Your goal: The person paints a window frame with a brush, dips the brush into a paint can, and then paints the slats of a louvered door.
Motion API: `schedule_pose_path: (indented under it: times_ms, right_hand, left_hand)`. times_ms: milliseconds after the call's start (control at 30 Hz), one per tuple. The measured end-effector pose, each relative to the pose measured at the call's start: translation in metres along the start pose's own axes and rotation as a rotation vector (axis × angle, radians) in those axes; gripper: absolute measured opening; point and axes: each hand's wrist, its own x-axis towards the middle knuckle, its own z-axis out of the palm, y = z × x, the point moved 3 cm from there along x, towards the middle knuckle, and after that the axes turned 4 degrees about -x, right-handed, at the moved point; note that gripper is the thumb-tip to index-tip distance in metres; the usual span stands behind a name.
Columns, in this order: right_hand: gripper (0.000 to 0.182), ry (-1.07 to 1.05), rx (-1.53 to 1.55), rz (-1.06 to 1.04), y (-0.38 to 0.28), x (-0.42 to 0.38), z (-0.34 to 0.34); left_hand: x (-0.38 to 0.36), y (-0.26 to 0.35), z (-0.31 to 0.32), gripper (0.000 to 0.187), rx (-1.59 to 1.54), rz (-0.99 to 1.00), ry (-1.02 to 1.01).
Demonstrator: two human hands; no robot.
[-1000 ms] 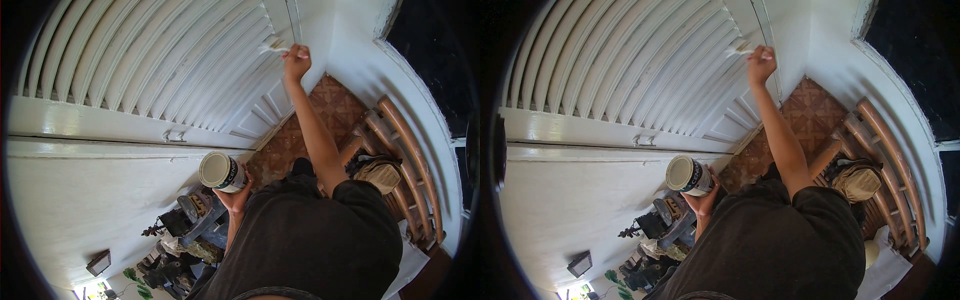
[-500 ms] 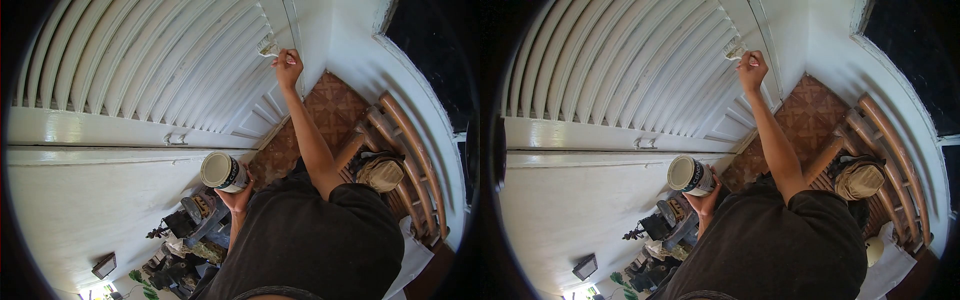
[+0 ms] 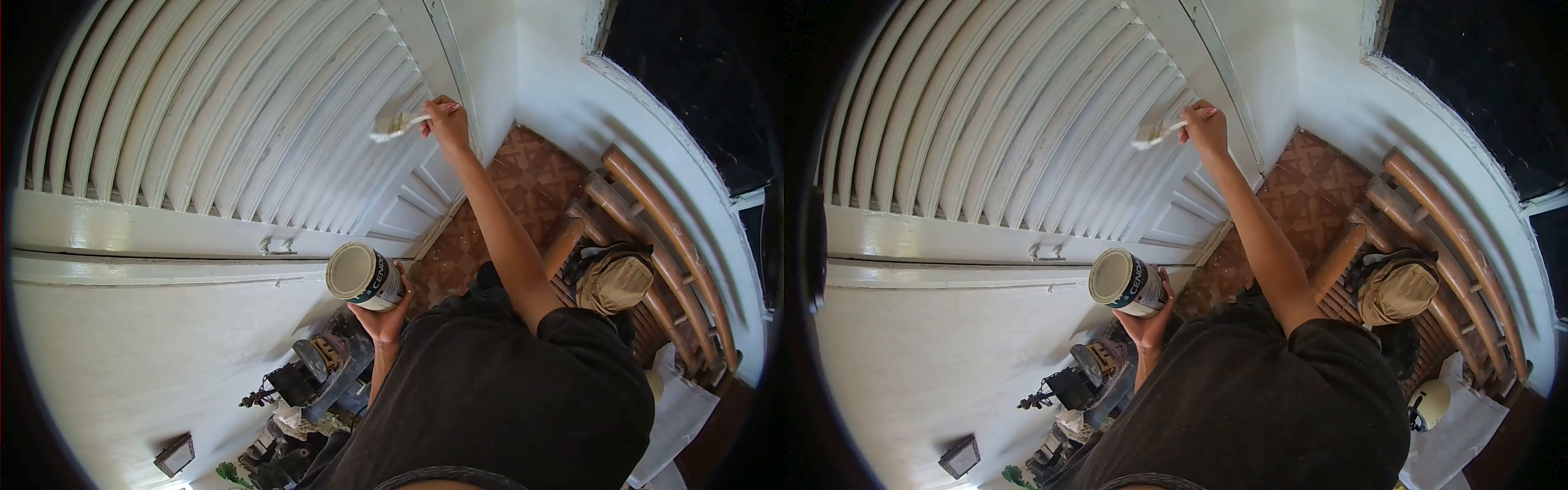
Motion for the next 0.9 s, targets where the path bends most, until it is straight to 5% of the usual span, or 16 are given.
schedule_pose_path:
  times_ms: [667,767,900]
  right_hand:
    - [0.016,0.284,-0.027,-0.212,-0.012,0.049,-0.004]
    - [0.017,0.387,0.028,-0.324,-0.024,0.025,-0.005]
    - [0.018,0.381,-0.396,-0.663,-0.028,0.006,-0.007]
  left_hand:
    - [-0.029,0.015,-0.021,0.078,-0.047,0.123,0.021]
    - [-0.030,0.015,-0.023,0.078,-0.063,0.110,0.024]
    - [-0.037,0.013,-0.025,0.079,-0.074,0.112,0.025]
